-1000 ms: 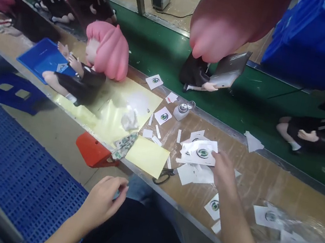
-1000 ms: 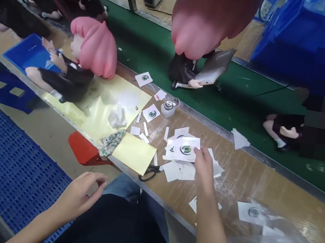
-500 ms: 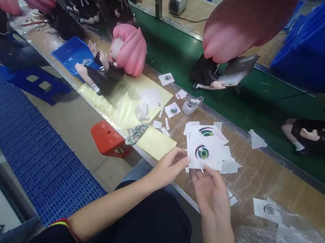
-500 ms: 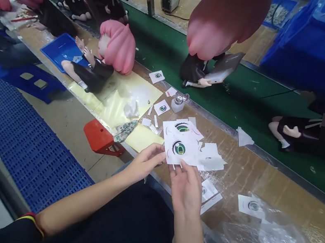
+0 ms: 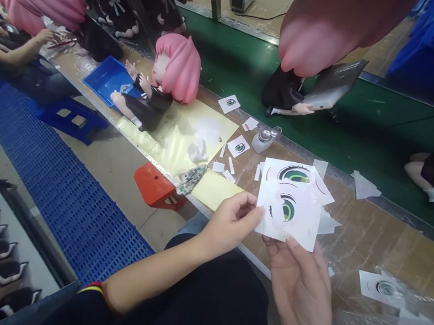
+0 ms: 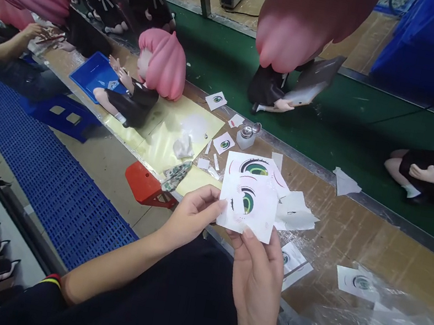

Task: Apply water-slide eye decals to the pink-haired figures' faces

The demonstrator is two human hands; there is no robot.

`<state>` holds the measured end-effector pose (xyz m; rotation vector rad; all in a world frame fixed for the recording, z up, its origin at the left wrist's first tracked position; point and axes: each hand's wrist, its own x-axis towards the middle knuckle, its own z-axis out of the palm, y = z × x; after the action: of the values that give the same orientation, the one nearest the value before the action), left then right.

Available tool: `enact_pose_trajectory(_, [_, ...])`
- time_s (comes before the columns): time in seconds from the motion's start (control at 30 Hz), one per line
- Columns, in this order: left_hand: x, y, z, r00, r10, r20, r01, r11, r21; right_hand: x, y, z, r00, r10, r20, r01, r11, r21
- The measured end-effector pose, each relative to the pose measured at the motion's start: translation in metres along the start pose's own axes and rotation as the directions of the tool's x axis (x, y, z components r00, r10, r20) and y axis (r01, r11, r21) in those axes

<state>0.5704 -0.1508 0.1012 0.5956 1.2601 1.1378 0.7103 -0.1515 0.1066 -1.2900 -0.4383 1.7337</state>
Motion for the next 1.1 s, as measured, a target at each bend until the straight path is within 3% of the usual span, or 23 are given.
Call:
enact_pose_trajectory(0.3, [0.005, 0.009, 0.002, 1.0, 0.002, -0.01, -0.002, 0.998, 0.057, 0.012, -0.013, -0.003, 0.964, -0.182, -0.195, 0.161, 0.98, -0.118])
enact_pose_trajectory(0.43, [0.003, 0.012, 0.007, 1.0, 0.013, 0.008, -0.014, 0.997, 0.077, 0.014, -0.021, -0.002, 0.941, -0.248, -0.23, 0.217, 0.964, -0.151])
enact_pose_trajectory(0.8, [-0.006, 0.015, 0.014, 0.996, 0.06, 0.07, -0.067, 0.992, 0.106, -0.001, -0.022, -0.008, 0.918, -0.354, -0.177, 0.298, 0.913, -0.28])
enact_pose_trajectory(1.1, [-0.014, 0.015, 0.021, 0.993, 0.08, 0.082, -0.093, 0.981, 0.168, -0.007, -0.02, -0.015, 0.914, -0.363, -0.179, 0.262, 0.868, -0.423])
